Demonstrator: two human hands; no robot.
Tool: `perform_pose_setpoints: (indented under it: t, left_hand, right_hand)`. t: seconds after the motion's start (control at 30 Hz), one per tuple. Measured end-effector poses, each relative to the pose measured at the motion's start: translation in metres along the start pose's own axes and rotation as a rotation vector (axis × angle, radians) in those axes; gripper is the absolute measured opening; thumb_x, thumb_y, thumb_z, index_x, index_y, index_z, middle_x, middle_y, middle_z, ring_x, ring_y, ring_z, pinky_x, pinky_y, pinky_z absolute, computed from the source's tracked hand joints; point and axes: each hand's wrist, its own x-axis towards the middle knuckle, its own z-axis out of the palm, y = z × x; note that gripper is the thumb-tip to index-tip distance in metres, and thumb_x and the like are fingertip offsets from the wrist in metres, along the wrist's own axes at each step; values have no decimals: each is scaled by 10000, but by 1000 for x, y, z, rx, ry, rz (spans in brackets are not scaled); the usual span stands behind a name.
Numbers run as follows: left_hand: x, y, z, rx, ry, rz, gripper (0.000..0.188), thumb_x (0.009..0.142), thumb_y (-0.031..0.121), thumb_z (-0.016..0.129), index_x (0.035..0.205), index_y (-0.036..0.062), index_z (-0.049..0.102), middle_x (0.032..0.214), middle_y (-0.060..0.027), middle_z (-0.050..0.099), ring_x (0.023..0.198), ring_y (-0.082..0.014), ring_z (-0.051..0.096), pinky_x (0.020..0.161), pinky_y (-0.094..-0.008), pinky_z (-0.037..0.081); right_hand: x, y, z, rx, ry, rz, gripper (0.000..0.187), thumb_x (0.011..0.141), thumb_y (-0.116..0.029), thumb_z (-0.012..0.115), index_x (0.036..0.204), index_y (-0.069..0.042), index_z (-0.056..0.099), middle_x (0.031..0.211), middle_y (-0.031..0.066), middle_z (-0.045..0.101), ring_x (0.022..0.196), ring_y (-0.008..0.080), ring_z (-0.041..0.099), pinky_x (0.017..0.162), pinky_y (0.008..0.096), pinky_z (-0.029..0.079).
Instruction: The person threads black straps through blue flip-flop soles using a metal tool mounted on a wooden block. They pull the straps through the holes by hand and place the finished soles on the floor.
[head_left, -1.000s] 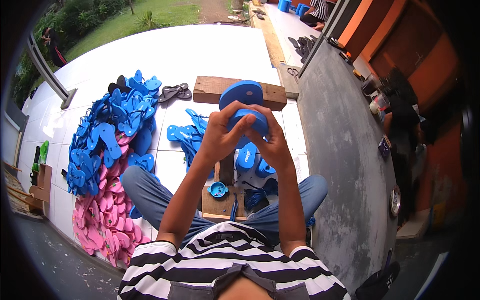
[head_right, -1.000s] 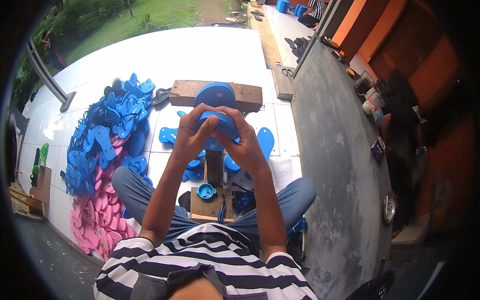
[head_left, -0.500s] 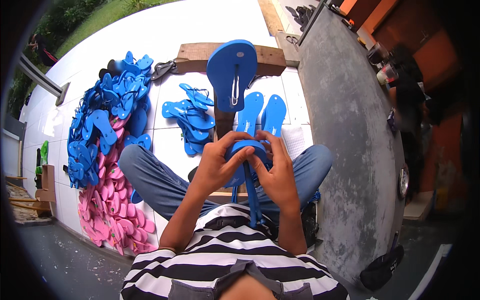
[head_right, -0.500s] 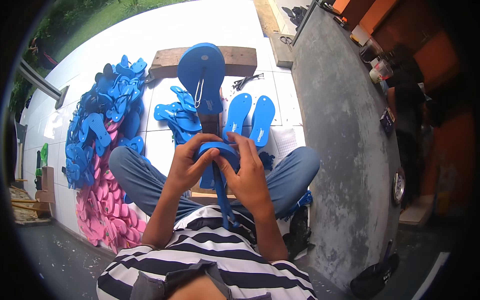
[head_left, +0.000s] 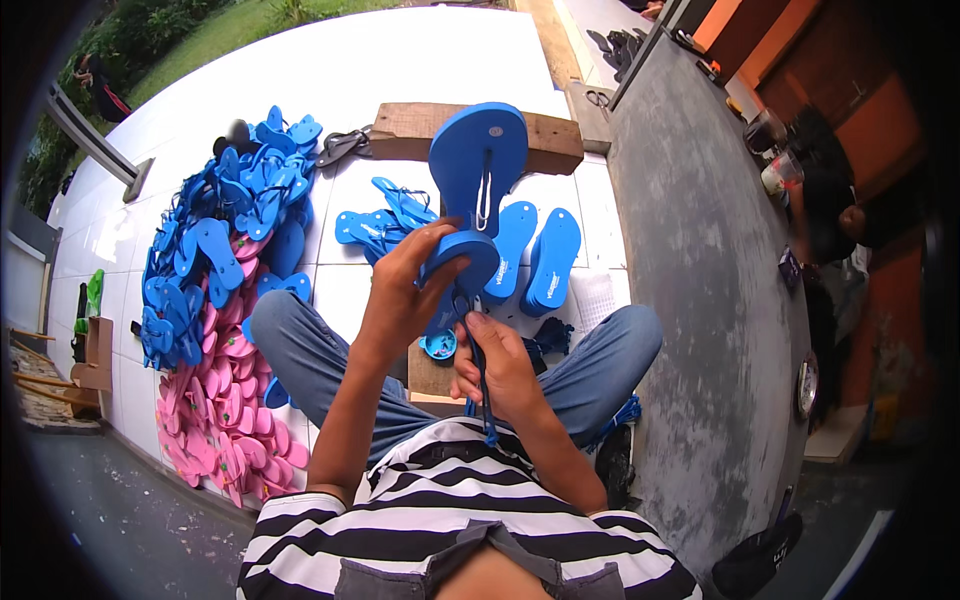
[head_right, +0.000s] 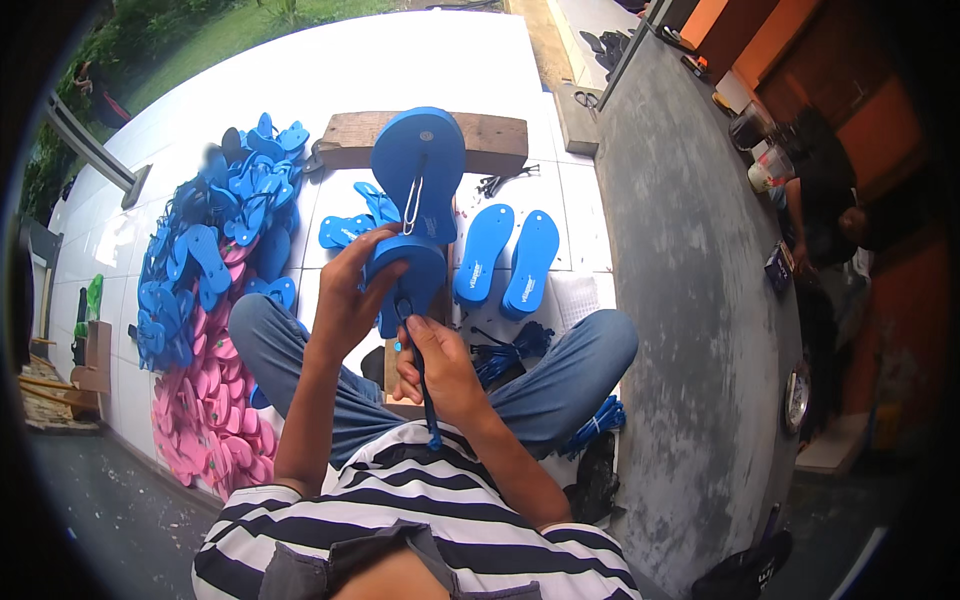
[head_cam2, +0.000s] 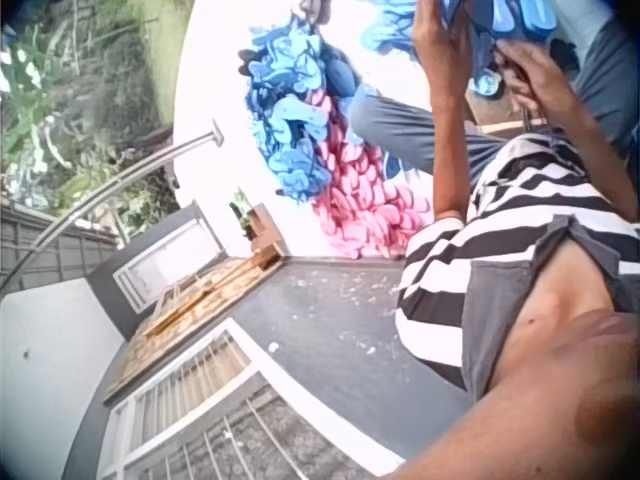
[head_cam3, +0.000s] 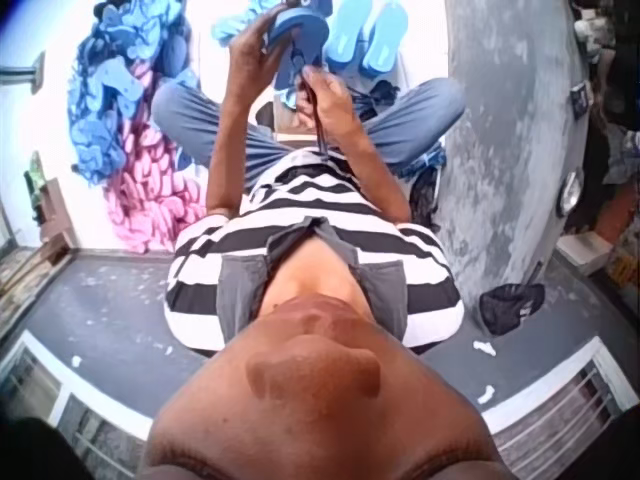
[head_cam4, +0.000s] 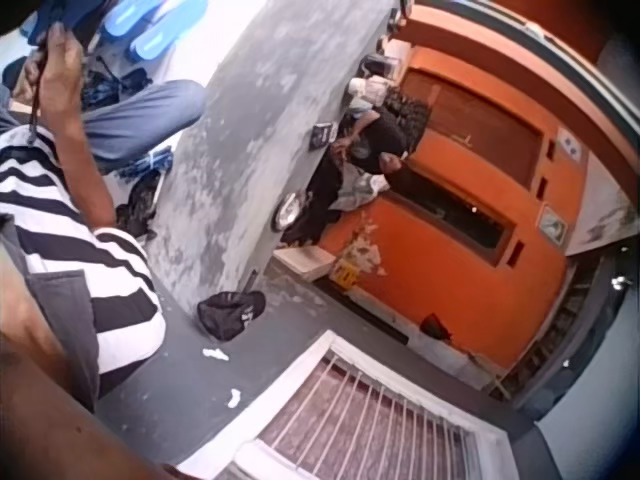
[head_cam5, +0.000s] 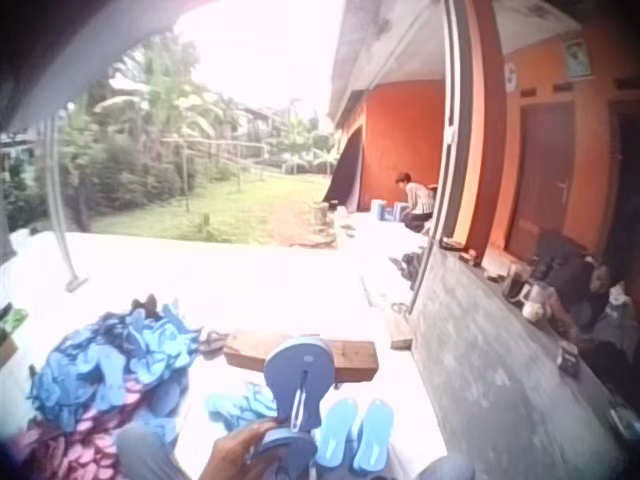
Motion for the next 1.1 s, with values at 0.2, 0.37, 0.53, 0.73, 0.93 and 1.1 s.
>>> perform_pose_setpoints:
  t: [0.2,0.37,0.53,0.73,0.93,1.1]
  left_hand:
    - [-18,-10,-2,-525,62,-100,320,903,56,676,1187,23,533,1162,-210,655,1052,-270,668,850,-338,530]
    - [-37,-30,6,-836,52,-74,421,786,-101,558,1174,35,466,1168,-254,643,1140,-291,605,1035,-421,417]
    - [-23,-33,-7,-142,15,98,416,771,-42,685,1166,39,584,1218,-178,632,965,-256,623,845,-367,498]
    - [4,-2,-3,-223,39,405,388,737,28,793,1092,72,641,1137,-157,614,968,-245,683,798,-332,574]
    - [22,-3,0,-193,117,414,330,747,19,779,1047,71,651,1017,-136,652,906,-239,689,760,-328,580]
    - [29,0,-2,-174,115,359,326,764,-5,770,1058,57,644,1034,-128,643,909,-210,683,751,-300,587]
  right_hand:
    - [27,18,-9,567,-114,12,713,964,-662,373,1283,-43,526,1189,152,582,1166,261,559,1002,454,452]
    - [46,-7,-37,631,125,-472,477,964,-462,570,1258,-87,543,1174,102,600,1207,218,508,1113,402,316]
    - [37,-43,-39,-373,151,-971,318,844,-51,730,1091,-78,532,1028,98,635,1041,263,591,1026,418,403]
    - [36,-61,-22,-1225,143,-1230,496,720,-129,826,1087,-88,496,1029,148,634,1069,318,599,989,450,448]
    - [50,-68,-23,-1230,182,-1270,511,717,-99,819,1103,-80,485,1064,148,621,1049,307,600,949,434,476]
    - [55,-66,-26,-1133,196,-1204,414,823,-155,740,1154,-77,502,1099,139,621,1040,311,598,948,439,385]
